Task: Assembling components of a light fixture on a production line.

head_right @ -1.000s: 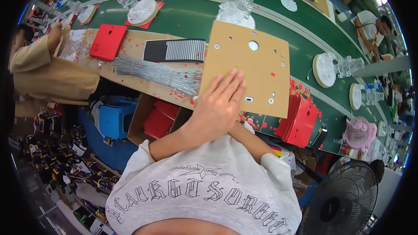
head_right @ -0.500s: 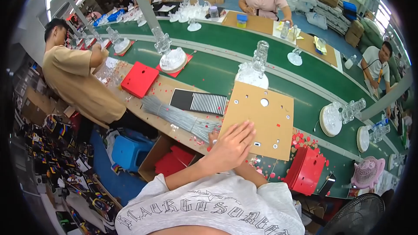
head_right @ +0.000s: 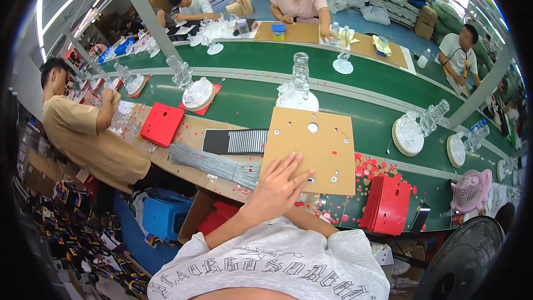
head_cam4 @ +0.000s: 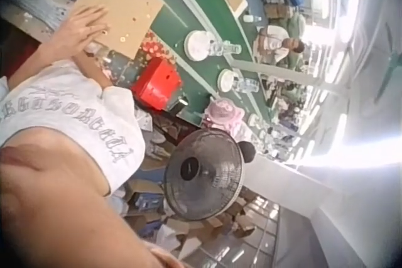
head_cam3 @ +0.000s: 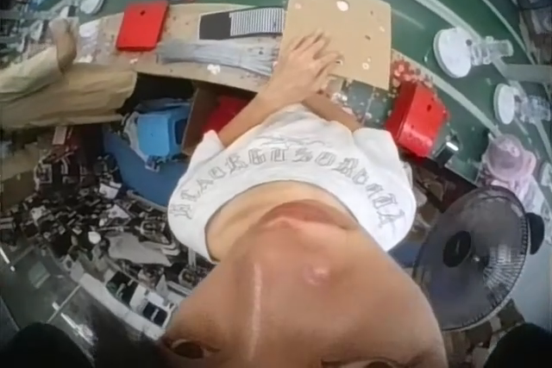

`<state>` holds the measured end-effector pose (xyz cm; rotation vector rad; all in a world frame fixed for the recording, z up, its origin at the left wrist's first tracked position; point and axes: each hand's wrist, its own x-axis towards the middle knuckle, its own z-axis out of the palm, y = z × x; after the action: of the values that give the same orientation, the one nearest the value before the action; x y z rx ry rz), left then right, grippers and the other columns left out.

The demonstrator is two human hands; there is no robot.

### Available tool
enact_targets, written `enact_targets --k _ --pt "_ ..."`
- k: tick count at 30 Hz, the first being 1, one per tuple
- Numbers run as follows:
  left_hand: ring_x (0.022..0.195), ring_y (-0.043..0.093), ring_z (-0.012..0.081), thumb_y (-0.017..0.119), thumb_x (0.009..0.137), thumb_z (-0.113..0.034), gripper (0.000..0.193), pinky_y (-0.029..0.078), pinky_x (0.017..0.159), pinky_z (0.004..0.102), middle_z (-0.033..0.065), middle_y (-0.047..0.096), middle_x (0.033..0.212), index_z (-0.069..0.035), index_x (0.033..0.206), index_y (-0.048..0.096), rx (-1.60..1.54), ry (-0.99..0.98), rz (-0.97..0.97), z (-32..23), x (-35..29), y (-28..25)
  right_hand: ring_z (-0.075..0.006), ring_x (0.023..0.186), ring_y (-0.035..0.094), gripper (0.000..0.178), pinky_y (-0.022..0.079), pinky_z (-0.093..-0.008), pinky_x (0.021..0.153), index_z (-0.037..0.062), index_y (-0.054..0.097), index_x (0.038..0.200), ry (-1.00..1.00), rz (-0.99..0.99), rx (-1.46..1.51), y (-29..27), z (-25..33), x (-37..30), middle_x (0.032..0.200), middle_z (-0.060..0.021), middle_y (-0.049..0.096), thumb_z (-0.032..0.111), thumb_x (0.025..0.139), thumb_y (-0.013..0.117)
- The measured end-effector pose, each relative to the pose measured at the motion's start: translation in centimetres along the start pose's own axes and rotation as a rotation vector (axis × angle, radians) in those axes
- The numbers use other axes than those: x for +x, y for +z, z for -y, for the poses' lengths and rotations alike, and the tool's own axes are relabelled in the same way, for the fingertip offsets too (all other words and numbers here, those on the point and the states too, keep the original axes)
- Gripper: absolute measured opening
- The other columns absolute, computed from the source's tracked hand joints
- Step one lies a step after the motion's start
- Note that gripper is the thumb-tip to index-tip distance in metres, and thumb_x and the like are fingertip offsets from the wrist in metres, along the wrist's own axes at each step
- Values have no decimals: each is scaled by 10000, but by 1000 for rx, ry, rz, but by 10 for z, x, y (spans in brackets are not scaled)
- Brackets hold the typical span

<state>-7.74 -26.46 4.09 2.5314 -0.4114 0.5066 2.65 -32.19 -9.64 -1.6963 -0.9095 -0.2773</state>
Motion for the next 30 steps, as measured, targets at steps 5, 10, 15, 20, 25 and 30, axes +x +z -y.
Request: enact_targets --k 5,10,15,20,25,30 --pt "1366 482 405 627 918 -137 408 382 1107 526 273 511 1441 -133 1326 653 25 -11 0 0 -1 -1 -197 773 683 376 536 -315 627 -32 588 1242 67 -23 27 2 1 -14 971 -117 716 109 904 671" --pt "1363 482 415 634 911 -132 419 381 1103 537 274 513 1440 -152 1329 656 30 -18 8 -2 1 -2 -194 772 682 375 536 -313 627 -33 585 1244 159 -37 39 -3 -1 -40 973 -116 715 112 909 667" --pt "1359 487 419 636 904 -126 414 382 1101 538 277 520 1432 -153 1316 668 21 -19 11 -1 5 -2 -190 772 681 375 535 -311 627 -35 582 1247 235 -59 55 -6 -2 -58 975 -116 715 115 914 664" --pt "1357 492 414 636 899 -120 393 386 1098 529 273 531 1423 -145 1288 689 23 -29 1 0 6 -1 -186 771 679 374 535 -309 627 -36 578 1249 301 -77 70 -11 -5 -74 976 -115 714 118 919 660" --pt "1349 501 412 637 898 -120 388 387 1099 524 271 538 1417 -142 1282 694 19 -25 -10 0 8 1 -183 771 678 374 534 -307 627 -38 575 1252 364 -89 94 -12 -7 -88 978 -115 713 121 924 656" --pt "1340 511 407 639 896 -119 390 390 1098 515 270 550 1406 -142 1282 693 25 -21 -16 0 9 2 -179 770 677 373 534 -305 627 -39 572 1254 419 -96 121 -12 -10 -98 980 -114 713 124 929 653"
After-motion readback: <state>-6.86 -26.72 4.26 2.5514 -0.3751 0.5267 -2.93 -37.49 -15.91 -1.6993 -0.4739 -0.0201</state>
